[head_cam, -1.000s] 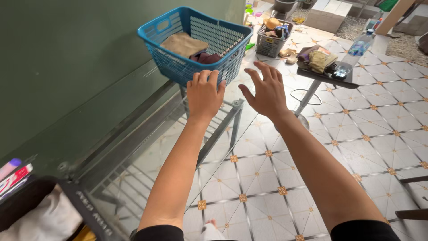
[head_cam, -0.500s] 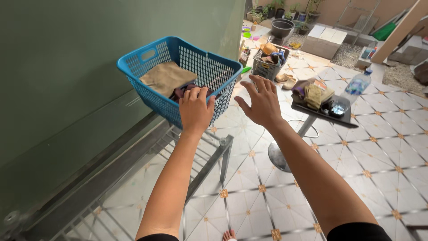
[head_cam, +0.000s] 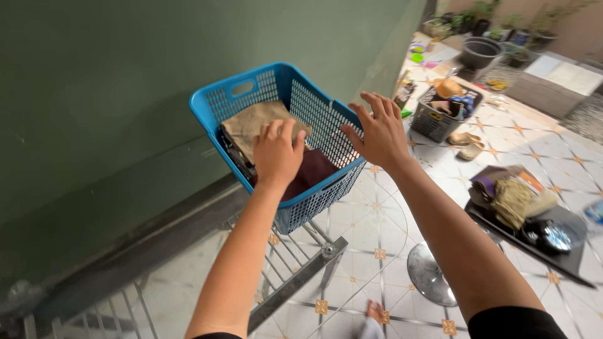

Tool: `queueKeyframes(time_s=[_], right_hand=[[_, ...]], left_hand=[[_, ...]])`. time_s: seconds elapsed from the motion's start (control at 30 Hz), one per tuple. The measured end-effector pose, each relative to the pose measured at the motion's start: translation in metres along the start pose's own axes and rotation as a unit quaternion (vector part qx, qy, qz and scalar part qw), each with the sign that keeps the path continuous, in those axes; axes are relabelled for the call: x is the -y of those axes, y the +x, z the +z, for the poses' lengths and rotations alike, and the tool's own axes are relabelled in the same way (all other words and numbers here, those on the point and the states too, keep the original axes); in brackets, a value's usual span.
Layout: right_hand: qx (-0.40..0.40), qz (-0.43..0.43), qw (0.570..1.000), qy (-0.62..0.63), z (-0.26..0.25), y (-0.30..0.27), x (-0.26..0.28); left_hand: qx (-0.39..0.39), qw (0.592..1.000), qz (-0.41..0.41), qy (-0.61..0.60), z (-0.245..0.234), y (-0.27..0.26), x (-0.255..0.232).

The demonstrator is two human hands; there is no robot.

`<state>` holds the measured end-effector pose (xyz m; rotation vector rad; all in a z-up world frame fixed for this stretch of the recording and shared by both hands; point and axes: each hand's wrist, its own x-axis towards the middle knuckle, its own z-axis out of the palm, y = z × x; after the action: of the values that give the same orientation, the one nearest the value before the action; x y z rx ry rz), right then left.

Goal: The person folds a white shirt and places it into an open suitcase. They then retrieve a maroon shirt from a blue basket, fold it on a glass table, and place it in the suitcase. Finally, they fold a brown t-shirt on the table.

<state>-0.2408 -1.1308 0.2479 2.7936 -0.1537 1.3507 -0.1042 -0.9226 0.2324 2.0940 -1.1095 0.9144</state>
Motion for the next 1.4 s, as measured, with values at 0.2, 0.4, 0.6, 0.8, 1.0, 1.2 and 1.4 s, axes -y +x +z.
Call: queueKeyframes(time_s=[0.2, 0.4, 0.6, 0.8, 1.0, 1.2, 1.4], right_hand=[[0.019, -0.078, 0.994, 0.067, 0.079, 0.047, -0.043], [0.055, -0.164, 0.975, 0.137, 0.148, 0.089, -0.071], [0.075, -0.203, 0.961, 0.173, 0.205, 0.11, -0.083], [0.213, -0.217, 0.935, 0.183, 0.252, 0.11, -0.076], [0.555, -0.212, 0.8, 0.085, 0.309, 0.083, -0.053], [0.587, -0.248, 0.764, 0.1, 0.353, 0.025, -0.051], [0.609, -0.163, 0.769, 0.112, 0.36, 0.019, -0.052]], left_hand=[[-0.014, 0.992, -0.09, 0.087, 0.049, 0.019, 0.042], [0.0, 0.972, -0.173, 0.162, 0.092, 0.036, 0.059], [0.033, 0.952, -0.231, 0.196, 0.117, 0.038, 0.077], [0.126, 0.943, -0.256, 0.171, 0.138, 0.028, 0.102], [0.326, 0.879, -0.331, 0.103, 0.177, 0.0, 0.123], [0.518, 0.763, -0.364, 0.134, 0.216, -0.029, 0.132], [0.52, 0.759, -0.346, 0.186, 0.234, -0.043, 0.125]])
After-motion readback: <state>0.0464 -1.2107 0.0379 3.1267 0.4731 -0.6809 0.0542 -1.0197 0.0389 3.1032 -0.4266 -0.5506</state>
